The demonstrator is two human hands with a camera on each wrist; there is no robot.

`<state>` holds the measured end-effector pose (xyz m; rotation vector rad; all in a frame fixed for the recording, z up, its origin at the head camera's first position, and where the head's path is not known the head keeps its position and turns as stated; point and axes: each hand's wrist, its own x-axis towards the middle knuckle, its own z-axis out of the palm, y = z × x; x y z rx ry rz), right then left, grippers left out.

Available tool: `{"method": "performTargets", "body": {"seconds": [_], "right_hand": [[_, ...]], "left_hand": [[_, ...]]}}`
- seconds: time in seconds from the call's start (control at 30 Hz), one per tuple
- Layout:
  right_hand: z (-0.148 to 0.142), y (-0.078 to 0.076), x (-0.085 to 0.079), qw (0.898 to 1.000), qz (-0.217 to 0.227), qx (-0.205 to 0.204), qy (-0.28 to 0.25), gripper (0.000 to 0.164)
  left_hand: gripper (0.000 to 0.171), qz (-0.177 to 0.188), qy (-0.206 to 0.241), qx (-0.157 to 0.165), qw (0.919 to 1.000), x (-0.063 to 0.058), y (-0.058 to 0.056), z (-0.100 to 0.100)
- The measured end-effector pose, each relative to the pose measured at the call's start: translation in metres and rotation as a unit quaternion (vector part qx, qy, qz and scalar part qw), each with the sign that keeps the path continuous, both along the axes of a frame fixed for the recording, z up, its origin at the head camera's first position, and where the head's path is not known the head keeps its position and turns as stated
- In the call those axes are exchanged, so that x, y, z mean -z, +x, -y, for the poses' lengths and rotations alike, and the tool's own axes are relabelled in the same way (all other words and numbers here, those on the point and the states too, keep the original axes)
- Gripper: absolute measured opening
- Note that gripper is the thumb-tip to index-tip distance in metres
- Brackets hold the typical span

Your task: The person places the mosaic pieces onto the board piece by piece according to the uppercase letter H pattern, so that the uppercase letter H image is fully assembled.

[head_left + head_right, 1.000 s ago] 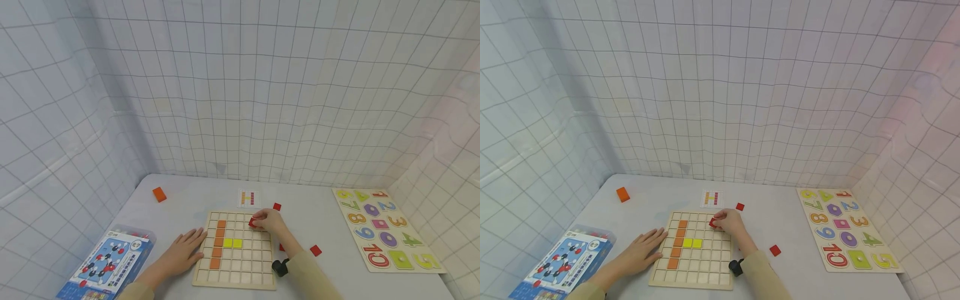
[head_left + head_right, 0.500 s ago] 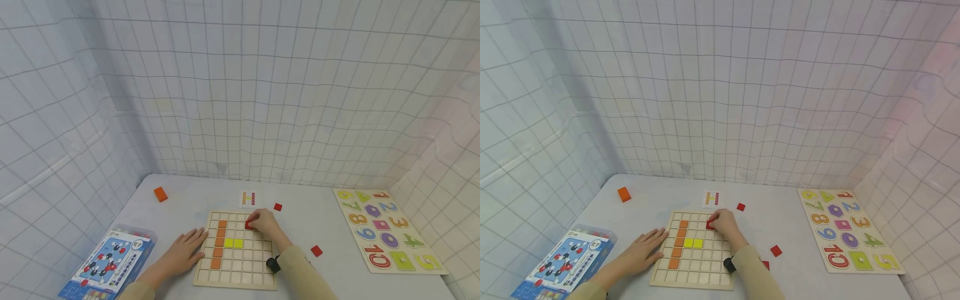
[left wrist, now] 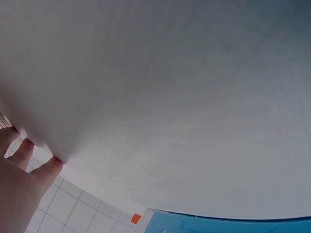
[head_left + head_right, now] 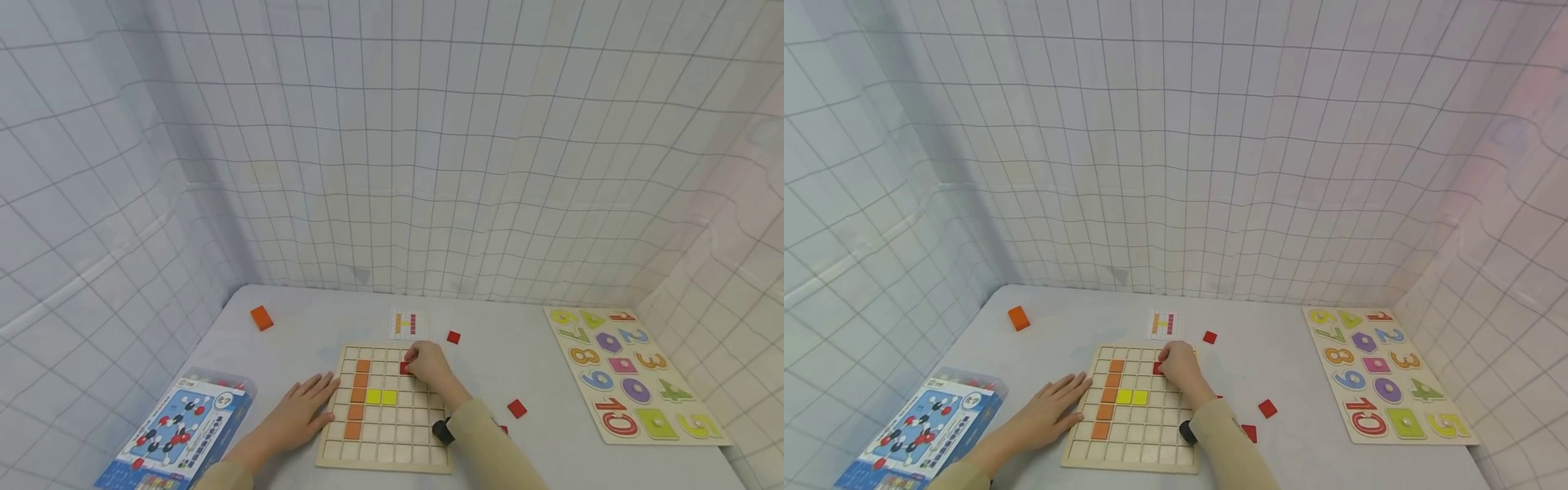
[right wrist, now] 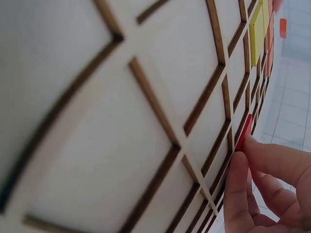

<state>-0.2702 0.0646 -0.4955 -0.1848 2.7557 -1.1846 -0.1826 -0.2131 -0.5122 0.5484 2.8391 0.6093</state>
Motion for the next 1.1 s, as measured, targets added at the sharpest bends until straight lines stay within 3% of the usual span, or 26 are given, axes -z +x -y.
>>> {"method": "performTargets", "body": {"seconds": [0.3,0.63,1.1], "right_hand": [[-0.032,0.014,-0.008,0.999,0.008,-0.002,-0.049,0.011],[-0.084,0.036,-0.003,0.999,-0.005,0.02,-0.05,0.011],[-0.113,0.058,0.005,0.996,0.057,0.066,-0.026,0.019]], "left_hand": [[0.061,-0.01,-0.003,0.007,0.9999,0.0,-0.001,0.0],[0.061,-0.015,-0.008,0.006,0.9998,-0.002,-0.001,-0.001],[0.061,-0.02,-0.012,0.004,0.9997,0.001,-0.001,0.0]]}}
